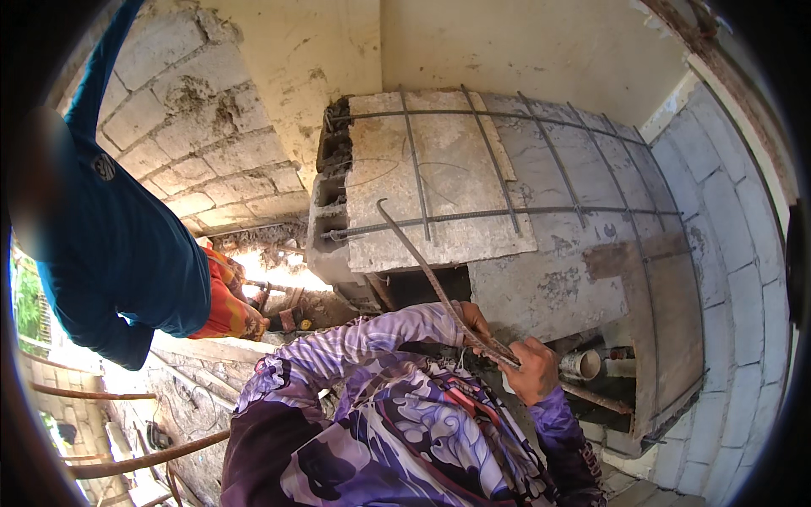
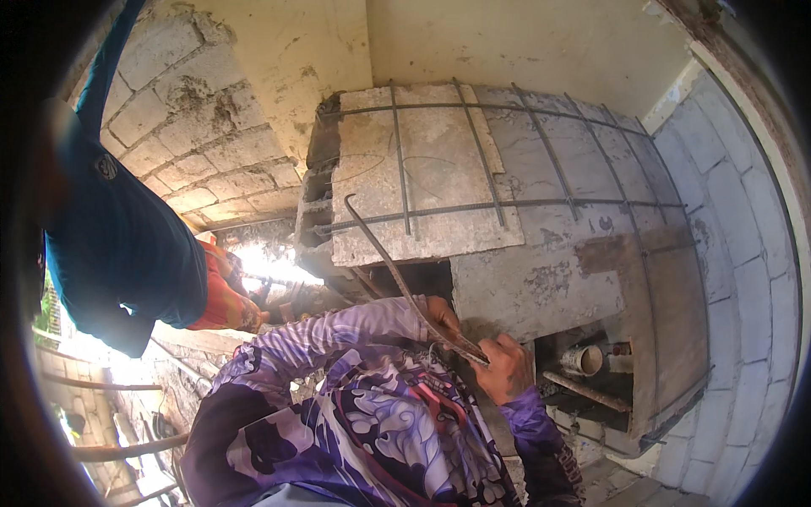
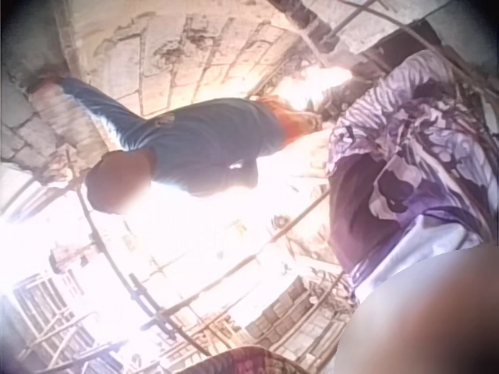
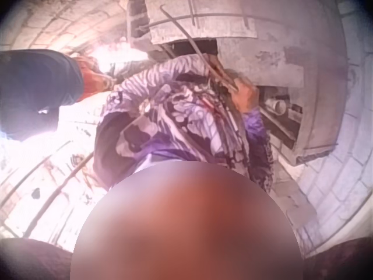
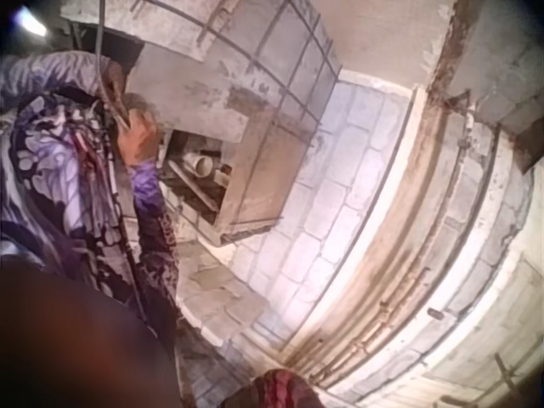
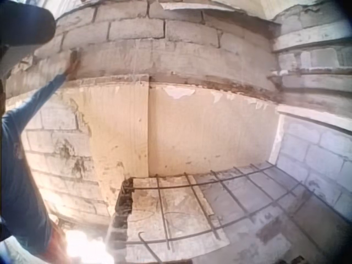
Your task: The person secures a rebar grid to a concrete ceiling using a curved metal tool to bend and twist wire ties at multiple intersections. The worker repeatedly reaches upward, hooks the tool around the wire, and twists it to fasten the rebar to the ceiling structure.
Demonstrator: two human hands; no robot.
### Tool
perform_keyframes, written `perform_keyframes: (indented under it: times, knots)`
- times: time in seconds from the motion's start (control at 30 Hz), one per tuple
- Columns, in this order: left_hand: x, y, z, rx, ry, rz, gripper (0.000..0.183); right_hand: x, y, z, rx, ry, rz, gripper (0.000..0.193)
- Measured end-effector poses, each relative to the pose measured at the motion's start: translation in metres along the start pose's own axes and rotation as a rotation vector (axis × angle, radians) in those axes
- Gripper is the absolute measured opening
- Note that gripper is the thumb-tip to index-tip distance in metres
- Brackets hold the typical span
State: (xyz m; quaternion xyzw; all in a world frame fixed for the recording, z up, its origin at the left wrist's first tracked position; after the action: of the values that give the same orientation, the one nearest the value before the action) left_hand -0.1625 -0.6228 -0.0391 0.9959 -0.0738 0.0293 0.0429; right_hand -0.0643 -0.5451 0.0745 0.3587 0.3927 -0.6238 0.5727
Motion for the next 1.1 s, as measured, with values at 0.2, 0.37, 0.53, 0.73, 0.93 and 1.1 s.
perform_keyframes:
  times: [0.2, 0.37, 0.53, 0.73, 0.93, 1.1]
  knots:
    - [0.002, 0.015, -0.035, -0.176, -0.058, 0.038, 0.021, -0.003, -0.002, 0.006, -0.013, 0.022, 0.011, 0.026]
    - [-0.007, 0.011, -0.023, -0.169, -0.033, 0.002, 0.019, -0.027, -0.01, 0.003, -0.035, -0.091, -0.13, 0.031]
    - [-0.043, 0.041, -0.009, -0.249, -0.057, -0.242, 0.02, -0.066, 0.004, -0.037, 0.353, -0.73, -0.161, 0.028]
    - [-0.111, 0.138, -0.085, -0.225, -0.093, -0.787, 0.023, -0.115, -0.015, -0.047, 0.272, -0.963, -0.058, 0.043]
    - [-0.165, 0.24, -0.129, 0.043, 0.062, -1.277, 0.018, -0.171, -0.065, -0.037, 0.349, -0.752, -0.167, 0.037]
    - [-0.213, 0.308, -0.107, 0.288, 0.252, -1.45, 0.017, -0.211, -0.115, -0.023, 0.253, 0.235, 0.089, 0.02]
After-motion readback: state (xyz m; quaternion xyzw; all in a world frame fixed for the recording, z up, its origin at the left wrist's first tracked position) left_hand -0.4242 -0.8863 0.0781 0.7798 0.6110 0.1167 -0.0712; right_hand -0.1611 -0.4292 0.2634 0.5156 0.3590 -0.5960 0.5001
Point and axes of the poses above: each hand's wrist, its own y-axis away from the middle knuckle, its own x-axis out of the palm, z = x × y, the point moved 6 cm from there along -y, towards the middle knuckle, and after that the axes turned 2 degrees about y, right-handed, at the moved point
